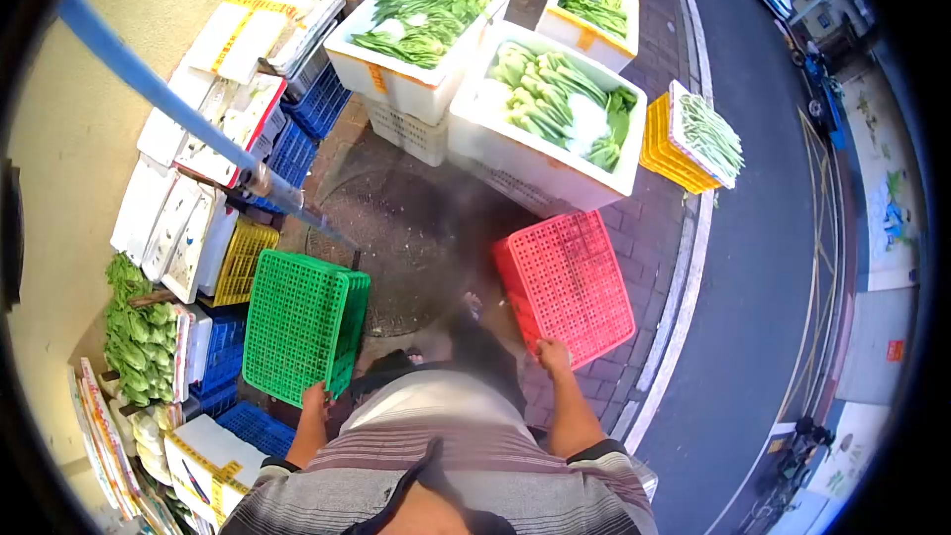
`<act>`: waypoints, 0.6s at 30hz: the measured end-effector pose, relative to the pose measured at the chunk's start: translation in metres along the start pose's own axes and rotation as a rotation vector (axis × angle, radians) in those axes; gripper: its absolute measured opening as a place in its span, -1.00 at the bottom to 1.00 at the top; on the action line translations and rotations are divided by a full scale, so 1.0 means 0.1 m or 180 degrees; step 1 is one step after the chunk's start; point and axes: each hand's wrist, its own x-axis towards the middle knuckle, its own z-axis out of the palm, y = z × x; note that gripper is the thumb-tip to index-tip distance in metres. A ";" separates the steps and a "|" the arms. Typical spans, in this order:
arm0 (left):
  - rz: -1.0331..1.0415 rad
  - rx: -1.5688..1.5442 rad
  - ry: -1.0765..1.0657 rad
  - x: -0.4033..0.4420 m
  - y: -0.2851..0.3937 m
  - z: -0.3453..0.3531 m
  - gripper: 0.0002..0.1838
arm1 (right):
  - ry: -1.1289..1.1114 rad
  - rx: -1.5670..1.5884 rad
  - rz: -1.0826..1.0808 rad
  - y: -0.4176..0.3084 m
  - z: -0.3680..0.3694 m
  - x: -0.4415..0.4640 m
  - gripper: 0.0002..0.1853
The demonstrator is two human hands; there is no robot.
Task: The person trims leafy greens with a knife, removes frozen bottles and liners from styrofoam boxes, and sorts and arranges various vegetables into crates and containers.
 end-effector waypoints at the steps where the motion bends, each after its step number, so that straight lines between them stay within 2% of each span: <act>1: 0.0031 -0.0070 -0.0036 -0.11 0.10 0.17 -0.67 | 0.0025 -0.0105 -0.0061 -0.24 -0.04 0.06 -0.82; 3: 0.0105 -0.0252 -0.0058 -0.33 0.33 0.57 -0.75 | -0.0099 0.0097 0.0111 -0.71 -0.25 0.20 -0.82; 5: 0.0392 -0.0109 -0.0145 -0.65 0.65 0.85 -0.74 | -0.0038 0.0098 0.0291 -0.97 -0.47 0.41 -0.81; 7: 0.0708 0.0084 -0.0133 -0.83 1.14 1.18 -0.73 | -0.0050 0.0285 0.0190 -1.23 -0.57 0.79 -0.80; 9: 0.1297 0.0056 -0.0465 -0.64 1.50 1.43 -0.73 | -0.0088 0.0415 -0.0020 -1.50 -0.59 1.16 -0.80; 11: 0.1759 0.0464 -0.0546 -0.67 2.01 1.65 -0.75 | -0.0172 0.0432 -0.0283 -1.85 -0.62 1.39 -0.80; 13: 0.1756 -0.0155 -0.0488 -0.90 2.62 2.03 -0.75 | -0.0025 0.0813 -0.0242 -2.42 -0.41 1.38 -0.78; 15: 0.1794 -0.0114 -0.0991 -0.89 3.22 2.25 -0.74 | 0.0033 0.0920 -0.0384 -2.66 -0.28 1.51 -0.77; 18: 0.1753 -0.0133 -0.1363 -0.59 3.93 2.70 -0.66 | 0.0102 0.0854 -0.0403 -3.04 -0.17 1.47 -0.80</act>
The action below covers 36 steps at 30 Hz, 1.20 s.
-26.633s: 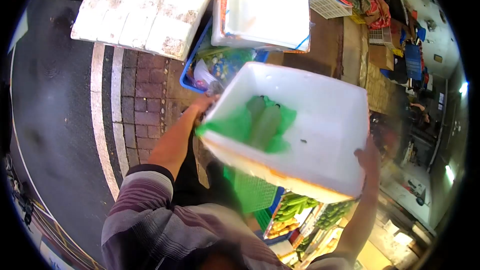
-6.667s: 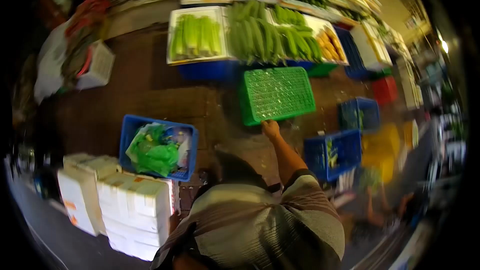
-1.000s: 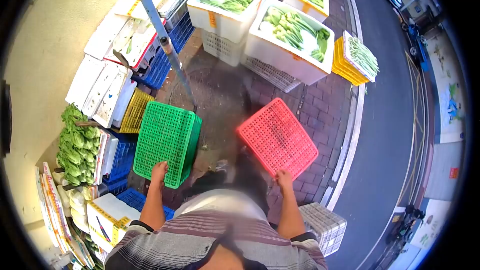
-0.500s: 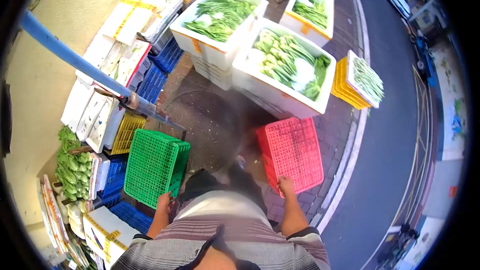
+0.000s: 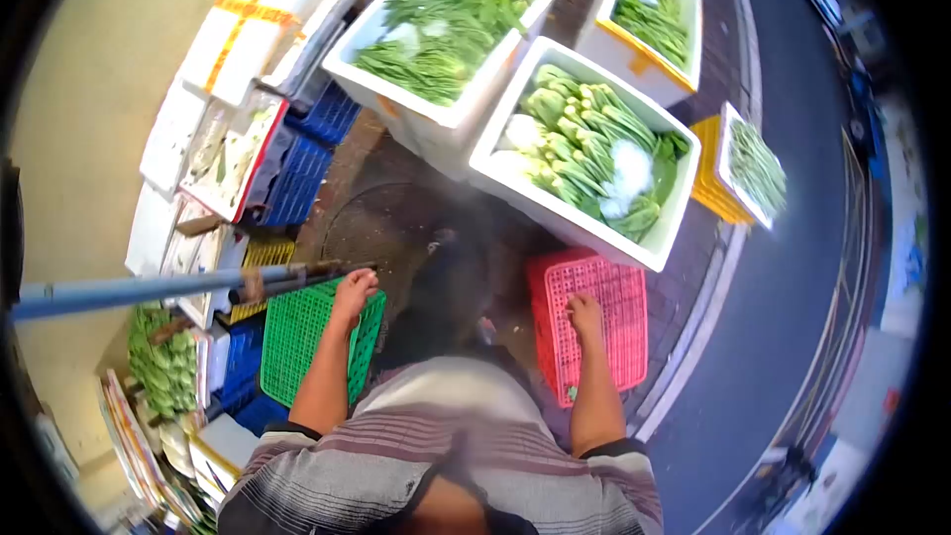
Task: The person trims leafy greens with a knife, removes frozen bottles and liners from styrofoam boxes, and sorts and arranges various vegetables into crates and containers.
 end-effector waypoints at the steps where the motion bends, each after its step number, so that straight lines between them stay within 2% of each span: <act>1: -0.0068 -0.0054 -0.0077 0.20 0.20 0.13 -0.66 | 0.0030 -0.0028 0.0112 -0.05 -0.01 -0.01 -0.81; 3: -0.0254 0.0238 -0.0216 0.65 0.55 0.35 -0.66 | 0.0089 -0.0089 0.0341 -0.12 -0.02 -0.04 -0.83; 4: -0.0162 0.0185 -0.0377 0.86 0.70 0.48 -0.66 | 0.0182 -0.0511 0.0359 0.05 -0.09 0.05 -0.84; 7: 0.0379 0.1174 -0.0452 1.57 1.04 1.01 -0.52 | 0.0660 -0.0022 0.0473 0.09 -0.04 0.06 -0.80; 8: 0.0354 0.1226 -0.0659 1.59 1.30 1.25 -0.49 | 0.0613 -0.0580 0.0141 0.49 -0.21 0.27 -0.78; 9: 0.0344 0.1288 -0.0868 1.64 1.59 1.49 -0.45 | 0.0739 -0.0279 0.0389 0.35 -0.18 0.12 -0.78; 11: 0.0324 0.1489 -0.1200 1.95 1.68 1.86 -0.40 | 0.0966 0.0362 0.0798 -0.30 0.07 -0.01 -0.75; 13: 0.0272 0.1616 -0.1370 2.18 1.75 2.23 -0.35 | 0.1014 0.1185 0.0964 -0.39 0.07 0.20 -0.62; 14: 0.0198 0.1683 -0.1498 2.23 1.79 2.38 -0.26 | 0.1011 0.1599 0.1055 -0.37 0.07 0.36 -0.57; 17: 0.0142 0.1821 -0.1335 2.40 1.61 2.73 -0.11 | 0.1355 0.2514 0.1305 -0.60 0.15 0.74 -0.47; 18: 0.0028 0.1920 -0.1421 2.63 1.35 2.77 -0.08 | 0.1519 0.2757 0.1369 -0.74 0.19 0.88 -0.44; 19: 0.0242 0.2227 -0.1242 2.55 1.38 2.85 -0.12 | 0.1431 0.2994 0.1357 -0.73 0.15 1.09 -0.42; 21: 0.0115 0.1805 -0.1171 2.54 1.23 2.93 -0.21 | 0.1254 0.3450 0.1364 -0.69 0.06 1.43 -0.37; 22: 0.0164 0.1852 -0.0986 2.38 1.34 3.01 -0.25 | 0.1205 0.3310 0.1047 -0.75 0.08 1.50 -0.24; 23: 0.0238 0.1889 -0.0800 2.23 1.46 3.10 -0.30 | 0.1475 0.3706 0.1071 -0.83 0.11 1.63 -0.35; 24: 0.0411 0.1816 -0.0703 2.27 1.37 3.14 -0.34 | 0.1656 0.3734 0.1114 -0.92 0.11 1.77 -0.40; 25: 0.0313 0.1753 -0.0623 2.19 1.45 3.18 -0.36 | 0.1849 0.3743 0.1184 -0.95 0.10 1.78 -0.44; 26: 0.0388 0.1678 -0.0650 2.19 1.37 3.18 -0.38 | 0.1523 0.3993 0.1119 -0.84 0.03 1.84 -0.47; 29: 0.0464 0.1480 -0.0624 2.21 1.18 3.27 -0.39 | 0.2177 0.3670 0.1066 -1.19 -0.02 1.81 -0.45; 31: 0.0333 0.1264 -0.0666 2.10 1.28 3.53 -0.40 | 0.2058 0.3612 0.0999 -0.84 -0.36 2.06 -0.44; 32: 0.0233 0.1346 -0.0679 1.98 1.33 3.68 -0.41 | 0.2038 0.3704 0.0990 -0.87 -0.53 2.13 -0.47; 33: 0.0171 0.1405 -0.0693 1.95 1.36 3.85 -0.41 | 0.1981 0.3358 0.0956 -0.86 -0.73 2.22 -0.48; 35: -0.0071 0.1609 -0.0912 1.96 1.36 4.13 -0.42 | 0.1856 0.3559 0.0894 -0.76 -1.12 2.48 -0.48; 36: 0.0237 0.1392 -0.1050 2.02 1.14 4.23 -0.38 | 0.1868 0.3330 0.1036 -0.92 -1.26 2.54 -0.54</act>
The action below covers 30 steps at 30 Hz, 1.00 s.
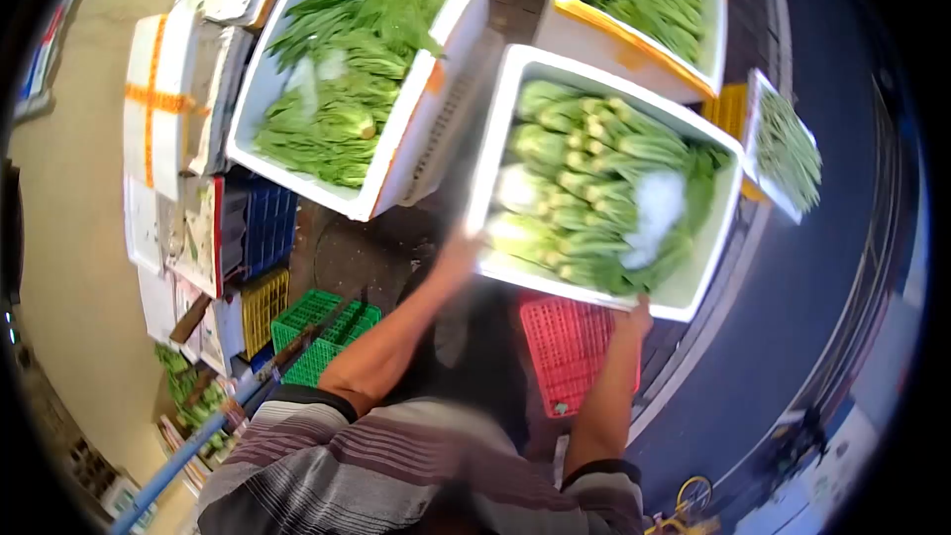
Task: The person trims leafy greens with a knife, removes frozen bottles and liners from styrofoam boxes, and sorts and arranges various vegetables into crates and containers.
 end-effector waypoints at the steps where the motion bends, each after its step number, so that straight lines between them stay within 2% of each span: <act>1: 0.0377 -0.0146 -0.0061 0.16 -0.23 0.16 -0.33 | 0.0014 -0.0363 -0.0110 -0.14 0.09 -0.02 -0.57; 3: 0.0315 -0.0155 -0.0386 0.28 -0.37 0.39 -0.21 | -0.0019 -0.0389 -0.0360 -0.37 0.00 0.14 -0.54; 4: 0.0115 -0.0085 -0.0745 0.24 -0.16 0.26 -0.17 | -0.0277 0.0125 -0.0323 -0.44 -0.16 0.18 -0.48; 5: -0.0063 -0.0021 -0.1113 0.20 0.12 0.06 -0.13 | -0.0108 -0.0093 -0.0416 -0.39 -0.18 0.02 -0.41; 6: 0.0000 -0.0152 -0.0892 0.15 0.24 -0.09 -0.12 | 0.0068 -0.0315 -0.0498 -0.34 -0.18 -0.16 -0.34; 7: 0.0006 -0.0552 -0.0744 0.13 0.34 -0.32 -0.22 | 0.0141 -0.0555 -0.0604 -0.19 -0.12 -0.43 -0.41; 8: 0.0091 -0.0450 -0.0606 0.01 0.71 -0.73 -0.26 | -0.1976 -0.0699 0.0428 -0.21 -0.70 -0.02 -0.51; 9: 0.0177 -0.0327 -0.0476 -0.09 1.01 -1.21 -0.30 | -0.1098 -0.1465 0.0275 0.09 -0.48 -0.33 -0.56; 10: 0.0588 -0.0044 0.0146 -0.06 1.00 -1.57 -0.38 | -0.0184 -0.2185 0.0101 0.52 -0.18 -0.90 -0.61; 11: 0.0325 0.0124 0.0302 0.10 0.82 -2.04 -0.44 | -0.0758 -0.2604 0.0219 0.84 -0.21 -0.95 -0.66; 12: 0.0278 -0.0733 0.0918 0.13 0.86 -2.44 -0.52 | -0.1326 -0.3007 0.0337 1.17 -0.25 -1.01 -0.71; 13: 0.0533 -0.0004 0.1502 0.25 0.77 -2.90 -0.58 | -0.1630 -0.3183 0.0359 1.47 -0.11 -1.25 -0.75; 14: 0.0661 0.0117 0.1962 0.34 0.70 -3.31 -0.56 | -0.1944 -0.3356 0.0372 1.80 0.19 -1.55 -0.79; 16: 0.0643 0.1064 0.2619 0.59 0.63 -4.09 -0.46 | -0.2270 -0.3637 0.0080 2.42 0.85 -2.07 -0.78; 17: 0.0625 0.1549 0.2933 0.69 0.59 -4.43 -0.41 | -0.2870 -0.3818 -0.0569 2.70 1.10 -2.11 -0.66; 19: 0.0665 0.2216 0.3181 0.99 0.32 -4.99 -0.27 | -0.2970 -0.3935 -0.1271 3.33 1.60 -2.08 -0.25; 20: 0.0434 0.2296 0.2868 1.09 0.28 -5.21 -0.17 | -0.2677 -0.3597 -0.0807 3.38 2.20 -2.73 -0.10; 21: 0.0549 0.2551 0.2801 1.19 0.17 -5.34 -0.16 | -0.2535 -0.3733 -0.1001 3.45 2.57 -3.05 0.01; 22: 0.0353 0.2498 0.2587 1.25 0.16 -5.42 -0.18 | -0.2535 -0.3328 -0.0926 3.74 2.74 -2.95 -0.04; 23: 0.0161 0.2437 0.2373 1.28 0.17 -5.47 -0.19 | -0.2551 -0.3800 -0.1410 3.66 3.05 -3.28 -0.09; 25: 0.0048 0.2360 0.2349 1.32 0.16 -5.46 -0.42 | -0.1701 -0.4147 -0.1780 3.89 3.16 -3.22 -0.19; 28: 0.0531 0.2395 0.2509 1.34 0.00 -5.49 -0.54 | -0.1874 -0.4132 -0.1959 3.92 3.13 -3.10 -0.29; 30: 0.0183 0.2158 0.2477 1.21 0.17 -5.34 -0.58 | -0.1846 -0.4113 -0.2018 3.89 3.07 -2.98 -0.35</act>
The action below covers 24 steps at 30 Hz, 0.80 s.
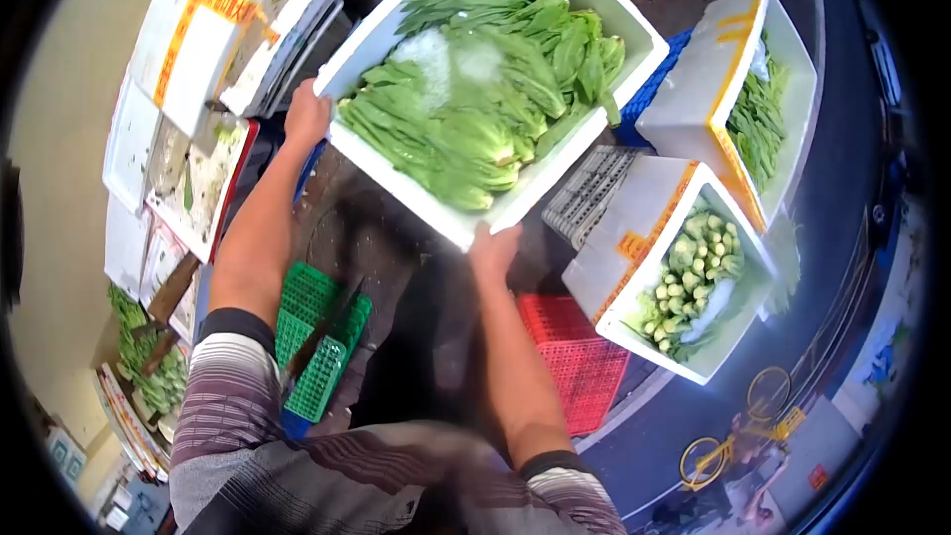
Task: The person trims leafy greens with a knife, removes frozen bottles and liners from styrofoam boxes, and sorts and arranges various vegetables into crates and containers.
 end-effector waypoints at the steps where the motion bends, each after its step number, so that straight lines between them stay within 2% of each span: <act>1: -0.0197 0.0021 -0.0067 -0.07 0.08 -0.04 -0.60 | 0.0016 0.0013 -0.0050 0.04 -0.03 0.07 -0.38; 2: -0.0050 -0.0025 0.0103 -0.18 -0.01 0.08 -0.62 | 0.0071 -0.0250 0.0009 0.07 -0.12 0.15 -0.43; 5: -0.0383 0.0090 0.0253 -0.73 0.02 0.33 -0.63 | -0.0070 -0.0563 -0.0423 0.41 -0.53 0.47 -0.45; 6: -0.0508 0.0036 0.0299 -0.99 0.10 0.38 -0.63 | -0.0031 -0.0477 -0.0408 0.26 -0.72 0.43 -0.45; 7: -0.0658 -0.0014 0.0346 -1.25 0.21 0.43 -0.63 | 0.0015 -0.0806 -0.0602 0.51 -0.88 0.65 -0.45; 9: -0.1335 -0.0379 -0.0143 -1.65 0.38 0.48 -0.66 | -0.0157 -0.0849 -0.0717 0.81 -1.22 1.00 -0.47; 10: -0.1338 -0.0273 0.0090 -1.94 0.48 0.55 -0.67 | -0.0403 -0.0769 -0.0398 0.77 -1.43 1.05 -0.49; 11: -0.1331 -0.0158 0.0326 -2.22 0.56 0.65 -0.69 | -0.0362 -0.0673 -0.0789 1.08 -1.56 1.29 -0.50; 12: -0.1408 -0.0140 0.0351 -2.47 0.62 0.72 -0.69 | -0.0329 -0.0828 -0.0880 1.00 -1.69 1.24 -0.62; 13: -0.1474 -0.0133 0.0376 -2.71 0.68 0.78 -0.70 | -0.0109 -0.0618 -0.0848 0.97 -1.79 1.16 -0.63; 15: -0.1627 -0.0179 0.0402 -3.15 0.76 0.82 -0.68 | -0.0472 -0.0650 -0.0598 0.92 -2.03 0.99 -0.64; 18: -0.1851 -0.0309 0.0343 -3.57 0.65 0.82 -0.66 | -0.0674 -0.0657 -0.0897 1.27 -2.04 0.97 -0.64; 21: -0.2057 -0.0391 0.0220 -3.99 0.43 0.82 -0.62 | -0.0501 -0.1063 -0.1144 1.50 -2.04 0.77 -0.63; 23: -0.2382 -0.0572 0.0029 -4.22 0.33 0.74 -0.54 | -0.0825 -0.1062 -0.1269 1.74 -2.08 0.63 -0.50; 24: -0.2316 -0.0569 0.0075 -4.39 0.27 0.73 -0.53 | -0.0769 -0.1248 -0.1261 1.84 -2.11 0.53 -0.49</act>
